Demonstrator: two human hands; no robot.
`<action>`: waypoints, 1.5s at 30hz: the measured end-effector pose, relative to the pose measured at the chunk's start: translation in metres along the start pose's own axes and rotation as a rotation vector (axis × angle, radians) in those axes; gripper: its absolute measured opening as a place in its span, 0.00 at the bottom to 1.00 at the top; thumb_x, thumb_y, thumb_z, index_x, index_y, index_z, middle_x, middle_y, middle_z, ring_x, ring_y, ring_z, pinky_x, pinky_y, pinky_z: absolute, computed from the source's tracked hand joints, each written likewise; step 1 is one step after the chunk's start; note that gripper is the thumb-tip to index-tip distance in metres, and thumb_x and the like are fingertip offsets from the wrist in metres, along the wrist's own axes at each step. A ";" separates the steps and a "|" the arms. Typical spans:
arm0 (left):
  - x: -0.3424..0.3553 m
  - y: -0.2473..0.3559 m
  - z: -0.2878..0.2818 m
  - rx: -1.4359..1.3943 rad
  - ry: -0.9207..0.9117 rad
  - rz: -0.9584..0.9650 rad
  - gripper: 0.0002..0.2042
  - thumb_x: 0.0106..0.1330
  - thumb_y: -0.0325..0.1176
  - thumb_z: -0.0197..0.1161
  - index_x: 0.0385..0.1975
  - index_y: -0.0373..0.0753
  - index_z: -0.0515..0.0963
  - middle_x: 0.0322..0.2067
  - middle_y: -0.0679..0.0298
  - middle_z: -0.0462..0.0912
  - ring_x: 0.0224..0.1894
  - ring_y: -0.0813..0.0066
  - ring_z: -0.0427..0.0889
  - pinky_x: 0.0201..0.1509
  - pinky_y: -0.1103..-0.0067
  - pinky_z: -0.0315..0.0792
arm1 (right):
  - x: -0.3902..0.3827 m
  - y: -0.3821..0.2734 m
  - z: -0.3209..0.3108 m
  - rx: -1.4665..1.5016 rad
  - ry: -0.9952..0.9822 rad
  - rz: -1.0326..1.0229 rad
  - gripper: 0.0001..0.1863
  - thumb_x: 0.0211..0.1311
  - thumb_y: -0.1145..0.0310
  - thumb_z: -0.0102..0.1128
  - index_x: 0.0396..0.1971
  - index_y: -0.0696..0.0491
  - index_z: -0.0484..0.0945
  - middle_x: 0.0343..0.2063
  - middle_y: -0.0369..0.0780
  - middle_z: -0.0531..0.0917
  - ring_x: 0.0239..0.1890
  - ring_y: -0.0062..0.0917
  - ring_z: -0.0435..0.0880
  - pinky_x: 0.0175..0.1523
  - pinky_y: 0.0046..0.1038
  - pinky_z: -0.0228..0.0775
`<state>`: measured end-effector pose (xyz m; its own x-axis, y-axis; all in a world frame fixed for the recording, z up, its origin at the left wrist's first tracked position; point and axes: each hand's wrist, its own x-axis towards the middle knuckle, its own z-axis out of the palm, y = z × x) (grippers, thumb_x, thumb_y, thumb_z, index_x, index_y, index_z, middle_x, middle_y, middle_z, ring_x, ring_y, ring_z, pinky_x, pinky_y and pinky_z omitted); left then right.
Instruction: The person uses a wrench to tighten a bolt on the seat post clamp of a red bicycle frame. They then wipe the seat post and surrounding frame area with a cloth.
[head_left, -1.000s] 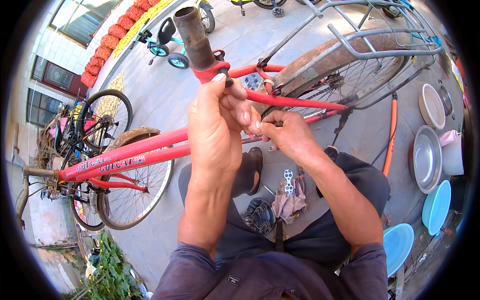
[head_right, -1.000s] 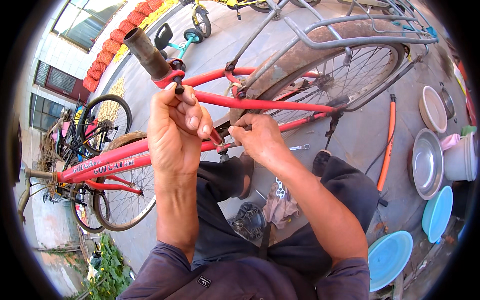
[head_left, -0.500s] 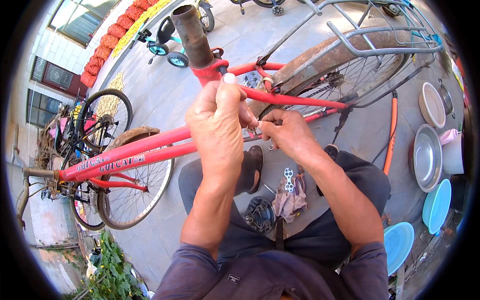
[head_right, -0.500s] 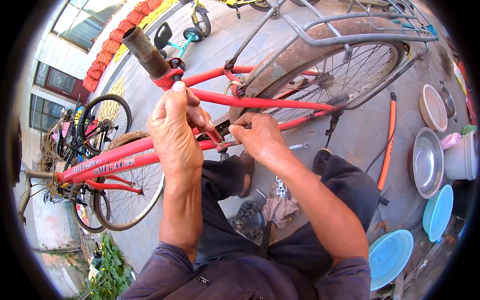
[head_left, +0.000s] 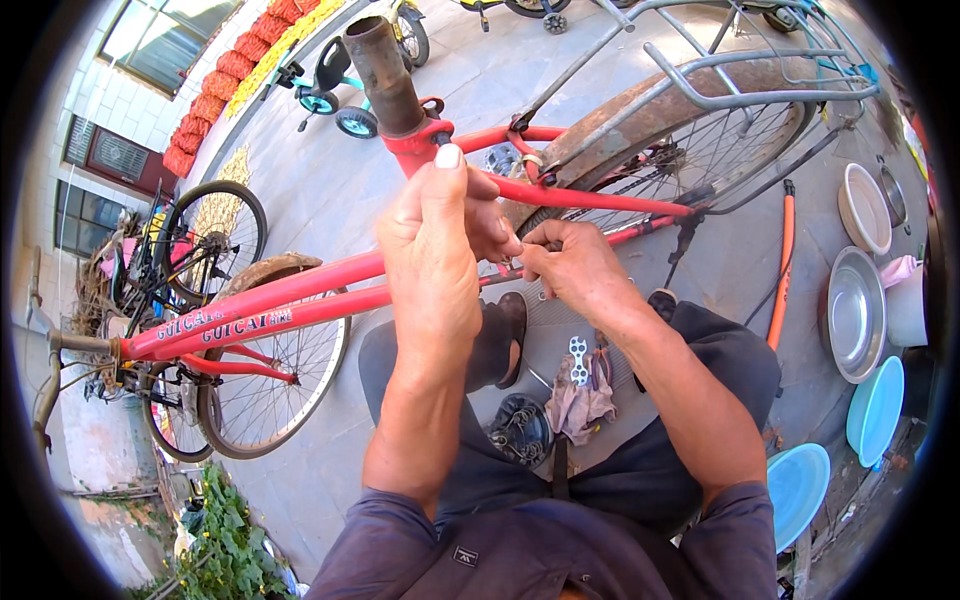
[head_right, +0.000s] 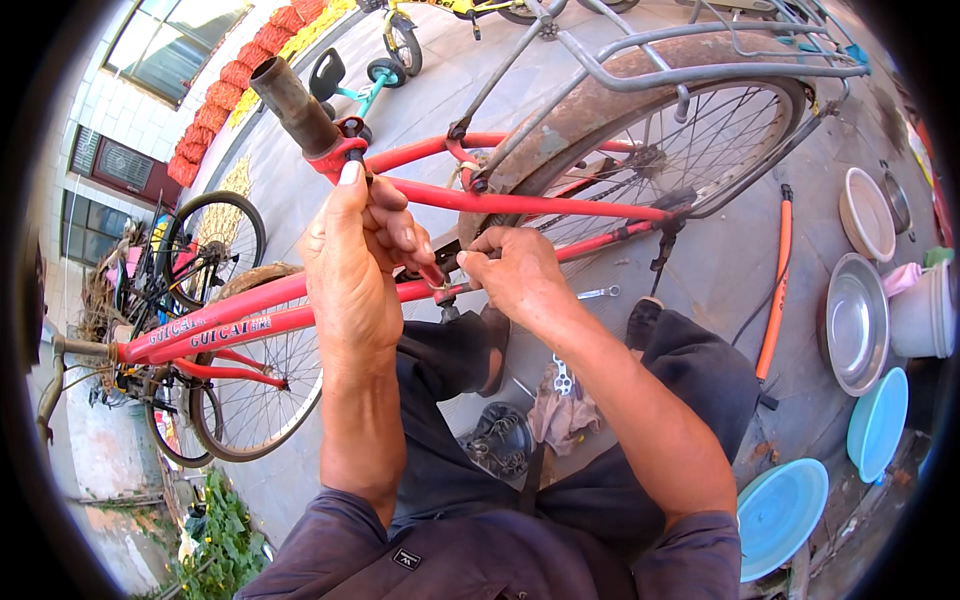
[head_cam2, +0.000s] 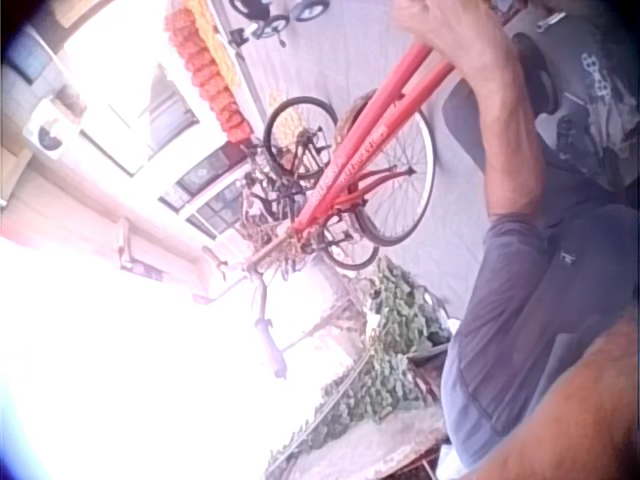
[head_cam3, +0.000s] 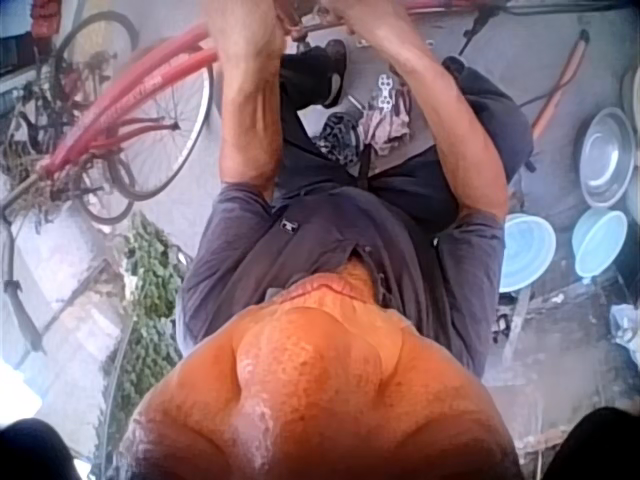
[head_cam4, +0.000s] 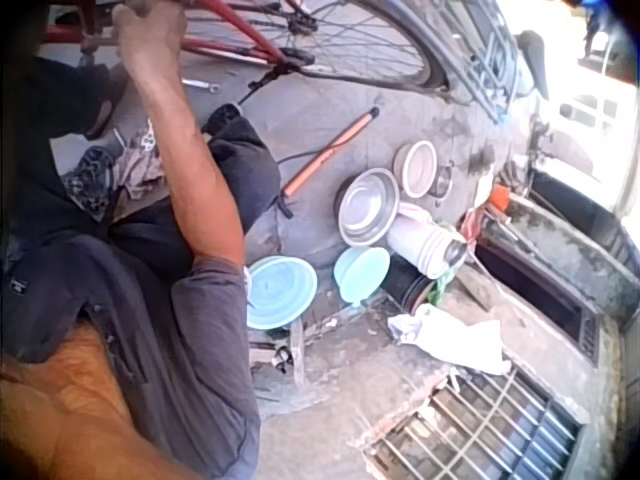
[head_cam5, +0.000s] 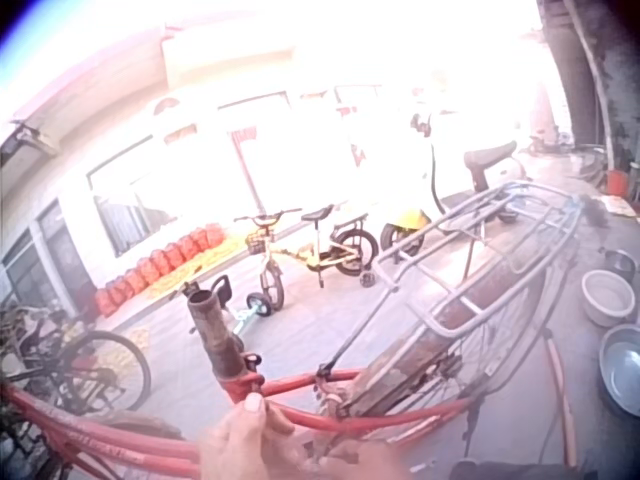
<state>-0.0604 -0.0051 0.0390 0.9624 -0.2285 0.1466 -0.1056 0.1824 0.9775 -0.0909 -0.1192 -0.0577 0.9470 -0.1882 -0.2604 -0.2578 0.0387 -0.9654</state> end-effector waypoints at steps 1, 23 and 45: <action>-0.001 -0.001 0.001 -0.025 -0.005 0.009 0.17 0.72 0.43 0.53 0.29 0.35 0.74 0.14 0.65 0.71 0.16 0.75 0.74 0.18 0.81 0.67 | 0.001 0.002 0.000 -0.001 0.009 -0.014 0.14 0.56 0.63 0.62 0.31 0.61 0.82 0.18 0.38 0.81 0.17 0.20 0.74 0.24 0.26 0.68; -0.002 -0.002 0.002 0.029 0.044 -0.003 0.16 0.72 0.43 0.53 0.28 0.36 0.73 0.12 0.69 0.64 0.13 0.78 0.67 0.19 0.81 0.63 | -0.001 -0.004 0.001 0.002 0.027 0.013 0.12 0.56 0.65 0.62 0.30 0.60 0.82 0.18 0.39 0.81 0.17 0.21 0.77 0.26 0.27 0.70; -0.012 -0.004 0.005 0.003 -0.003 0.033 0.17 0.71 0.41 0.54 0.25 0.34 0.73 0.12 0.67 0.67 0.13 0.75 0.70 0.17 0.79 0.65 | 0.001 0.000 0.001 -0.022 0.031 -0.026 0.13 0.54 0.64 0.62 0.27 0.61 0.82 0.17 0.39 0.81 0.19 0.22 0.78 0.29 0.28 0.71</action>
<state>-0.0728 -0.0075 0.0340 0.9576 -0.2256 0.1794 -0.1380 0.1875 0.9725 -0.0896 -0.1186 -0.0584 0.9472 -0.2188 -0.2345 -0.2377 0.0123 -0.9713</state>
